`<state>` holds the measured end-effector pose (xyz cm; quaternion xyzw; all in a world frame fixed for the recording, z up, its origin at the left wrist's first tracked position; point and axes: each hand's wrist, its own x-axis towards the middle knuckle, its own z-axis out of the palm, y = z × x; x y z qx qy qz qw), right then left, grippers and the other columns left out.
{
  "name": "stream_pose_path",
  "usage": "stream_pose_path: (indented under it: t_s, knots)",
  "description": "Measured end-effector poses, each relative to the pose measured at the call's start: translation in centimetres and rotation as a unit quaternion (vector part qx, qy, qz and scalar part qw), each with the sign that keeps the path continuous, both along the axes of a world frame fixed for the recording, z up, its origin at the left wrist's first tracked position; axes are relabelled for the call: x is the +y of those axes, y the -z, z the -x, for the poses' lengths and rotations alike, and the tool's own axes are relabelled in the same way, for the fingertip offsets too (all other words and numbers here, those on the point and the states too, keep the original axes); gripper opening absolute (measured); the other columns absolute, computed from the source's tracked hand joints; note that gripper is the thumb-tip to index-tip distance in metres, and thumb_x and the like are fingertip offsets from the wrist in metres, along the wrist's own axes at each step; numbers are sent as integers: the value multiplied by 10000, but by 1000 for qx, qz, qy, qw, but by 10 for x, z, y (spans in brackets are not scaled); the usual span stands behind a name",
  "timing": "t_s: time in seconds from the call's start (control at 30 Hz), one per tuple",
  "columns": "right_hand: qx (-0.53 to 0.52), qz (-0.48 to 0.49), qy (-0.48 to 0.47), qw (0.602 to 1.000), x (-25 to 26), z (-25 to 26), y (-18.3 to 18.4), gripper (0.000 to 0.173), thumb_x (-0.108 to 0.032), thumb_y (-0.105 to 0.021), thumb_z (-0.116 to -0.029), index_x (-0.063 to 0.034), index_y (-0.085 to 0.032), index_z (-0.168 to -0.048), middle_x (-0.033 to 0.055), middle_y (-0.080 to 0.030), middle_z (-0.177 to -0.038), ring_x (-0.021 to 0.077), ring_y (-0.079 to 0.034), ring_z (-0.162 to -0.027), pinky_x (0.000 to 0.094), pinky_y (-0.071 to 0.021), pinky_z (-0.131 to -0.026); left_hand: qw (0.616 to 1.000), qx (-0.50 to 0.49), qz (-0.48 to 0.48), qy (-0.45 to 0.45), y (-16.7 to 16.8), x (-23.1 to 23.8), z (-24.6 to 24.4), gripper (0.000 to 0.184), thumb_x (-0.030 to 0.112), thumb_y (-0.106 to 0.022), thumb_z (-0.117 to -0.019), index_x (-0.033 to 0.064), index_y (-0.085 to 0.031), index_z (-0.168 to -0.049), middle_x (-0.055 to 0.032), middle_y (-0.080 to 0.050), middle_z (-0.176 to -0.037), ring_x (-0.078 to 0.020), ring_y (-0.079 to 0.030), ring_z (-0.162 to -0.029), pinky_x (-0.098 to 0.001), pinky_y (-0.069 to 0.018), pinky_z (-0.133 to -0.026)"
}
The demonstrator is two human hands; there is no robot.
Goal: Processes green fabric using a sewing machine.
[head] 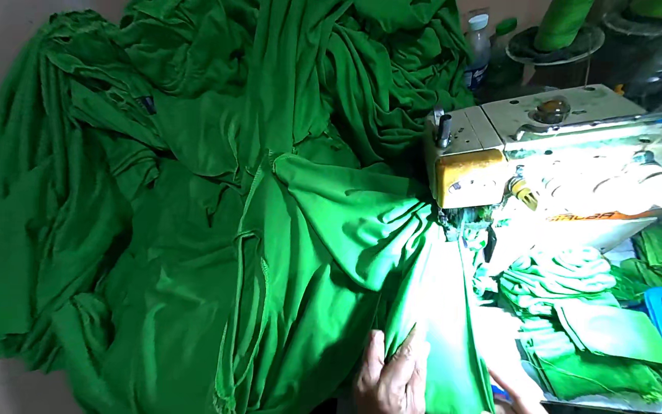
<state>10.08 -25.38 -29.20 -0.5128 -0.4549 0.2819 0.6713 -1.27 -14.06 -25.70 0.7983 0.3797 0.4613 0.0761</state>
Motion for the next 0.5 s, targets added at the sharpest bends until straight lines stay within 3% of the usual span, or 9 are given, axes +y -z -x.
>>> stream_pose_path:
  t_s: [0.1,0.13,0.17,0.2,0.23,0.33,0.43,0.5]
  knots:
    - [-6,-19,26,999,24,-12,-5,582,54,-571,-916,139,-394,-1464,81,-620,-1364,-84,-639,-810,139,-565,-739,999,13,-43,-14,-3,24,-15,176,131,-708,-850,42,-822,-949,-233,-697,-905,-152,-655,-842,-127,-489,-800]
    - [-13,-19,42,999,33,-14,-9,583,58,-568,-911,148,-394,-1460,100,-610,-1366,-85,-632,-783,135,-564,-717,998,13,-51,-17,-5,32,-21,180,119,-698,-847,38,-819,-952,-237,-701,-914,-168,-665,-839,-143,-501,-790]
    - [-21,-20,65,997,42,-16,-14,562,59,-562,-903,172,-414,-1433,104,-649,-1267,-76,-621,-743,134,-564,-693,998,17,-59,-20,-8,40,-26,189,102,-688,-837,30,-817,-955,-242,-704,-921,-190,-675,-832,-164,-513,-775]
    - [-35,-27,96,994,53,-17,-19,514,46,-555,-894,216,-454,-1369,99,-683,-1062,-63,-588,-679,133,-540,-650,998,24,-58,-24,-11,47,-31,197,87,-681,-836,29,-816,-967,-250,-717,-952,-217,-700,-849,-193,-533,-777]
    - [-54,-34,112,992,61,-21,-21,465,32,-549,-903,222,-500,-1325,103,-700,-985,-54,-595,-670,136,-543,-644,998,37,-53,-28,-16,53,-36,206,77,-677,-838,36,-816,-986,-252,-726,-986,-235,-718,-863,-219,-552,-772]
    - [-112,-79,128,982,87,-39,-15,349,-18,-531,-944,121,-631,-1249,63,-744,-1062,-75,-645,-773,115,-558,-698,996,84,-8,-38,-31,72,-51,226,59,-682,-873,76,-813,-1057,-191,-707,-943,-238,-686,-758,-296,-548,-641]
    - [-152,-77,166,971,106,-48,-20,320,-56,-506,-957,99,-685,-1173,64,-739,-960,-78,-628,-731,98,-535,-673,987,121,93,-42,-46,92,-68,249,35,-669,-915,66,-779,-1136,-209,-709,-1035,-325,-707,-844,-437,-568,-714]
    - [-158,-52,174,971,109,-50,-24,324,-71,-493,-968,89,-688,-1171,66,-732,-927,-69,-626,-687,105,-537,-635,975,131,177,-24,-53,110,-77,236,154,-601,-1021,95,-751,-1193,-189,-664,-1121,-331,-664,-901,-492,-536,-759]
